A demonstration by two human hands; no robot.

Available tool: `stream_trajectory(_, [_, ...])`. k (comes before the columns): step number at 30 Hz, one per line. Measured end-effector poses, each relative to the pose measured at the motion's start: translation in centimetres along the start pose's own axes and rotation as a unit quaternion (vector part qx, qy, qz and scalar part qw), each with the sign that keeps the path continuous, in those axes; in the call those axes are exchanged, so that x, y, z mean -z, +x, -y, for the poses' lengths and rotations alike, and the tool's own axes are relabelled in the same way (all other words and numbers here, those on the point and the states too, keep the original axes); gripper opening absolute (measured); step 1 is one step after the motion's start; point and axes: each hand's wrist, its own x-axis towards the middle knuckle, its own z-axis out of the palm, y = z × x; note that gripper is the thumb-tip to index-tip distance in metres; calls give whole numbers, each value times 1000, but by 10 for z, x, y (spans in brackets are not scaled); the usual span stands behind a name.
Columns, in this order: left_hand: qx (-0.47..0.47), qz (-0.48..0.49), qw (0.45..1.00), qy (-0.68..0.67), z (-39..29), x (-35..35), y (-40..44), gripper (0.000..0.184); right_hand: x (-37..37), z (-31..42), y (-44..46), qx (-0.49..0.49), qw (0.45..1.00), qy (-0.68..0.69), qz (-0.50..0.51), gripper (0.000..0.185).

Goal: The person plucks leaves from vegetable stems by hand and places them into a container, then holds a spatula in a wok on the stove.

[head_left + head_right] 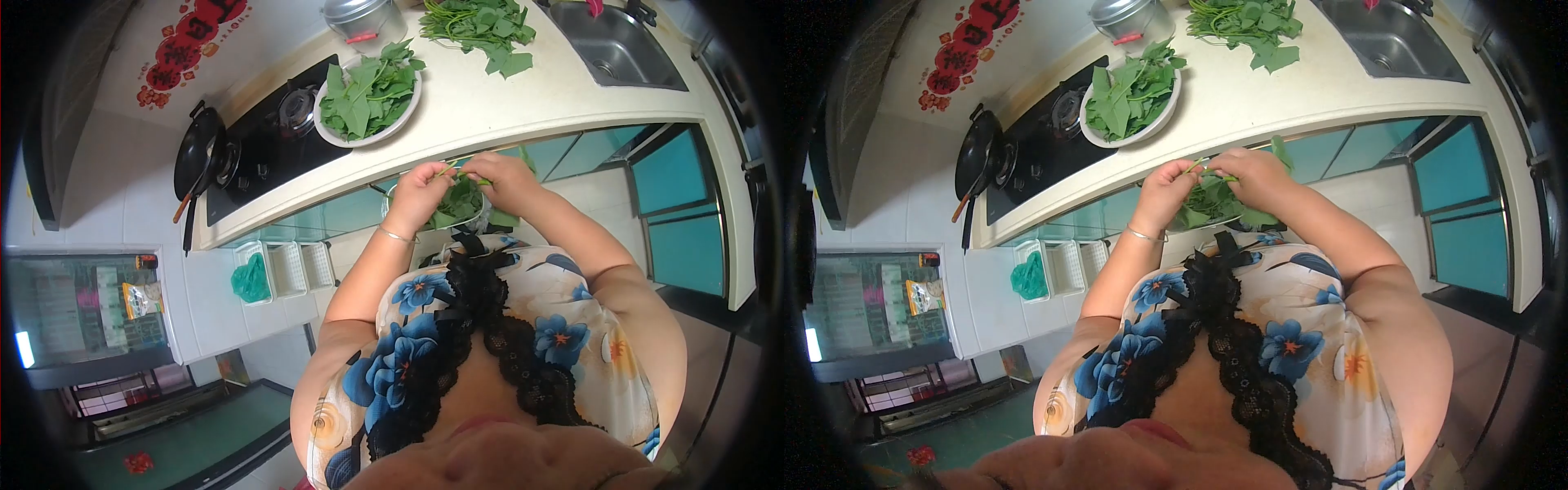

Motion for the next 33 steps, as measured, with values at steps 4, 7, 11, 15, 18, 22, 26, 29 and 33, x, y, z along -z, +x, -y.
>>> stream_trajectory(4, [40, 27, 999, -14, 3, 6, 3, 10, -3, -5, 4, -2, 998, -50, 34, 35])
stream_trajectory(7, [51, 39, 998, -20, 1, 8, 5, 11, -7, -11, 8, 14, 996, -74, 47, 34])
stream_trajectory(11, [62, 28, 998, -9, -2, 10, 4, 11, -8, -11, 13, 32, 993, -98, 61, 31])
stream_trajectory(15, [58, 25, 998, 25, 3, 15, 7, 10, -8, -8, 18, 21, 991, -107, 71, 30])
stream_trajectory(18, [57, 24, 997, 37, 5, 16, 8, 10, -10, -8, 18, 21, 989, -123, 73, 29])
stream_trajectory(22, [55, 29, 998, -6, 9, 15, 9, 10, -15, -12, 18, 37, 992, -107, 48, 28])
stream_trajectory(26, [57, 28, 996, -69, 13, 13, 11, 9, -24, -12, 16, -16, 999, -36, 36, 27])
stream_trajectory(29, [34, 34, 996, -75, 11, 11, 10, 10, -35, -13, 13, -55, 993, 97, -26, 21])
stream_trajectory(33, [20, 25, 998, -47, 6, 8, 9, 9, -41, -7, 6, -172, 962, 210, -29, 15])
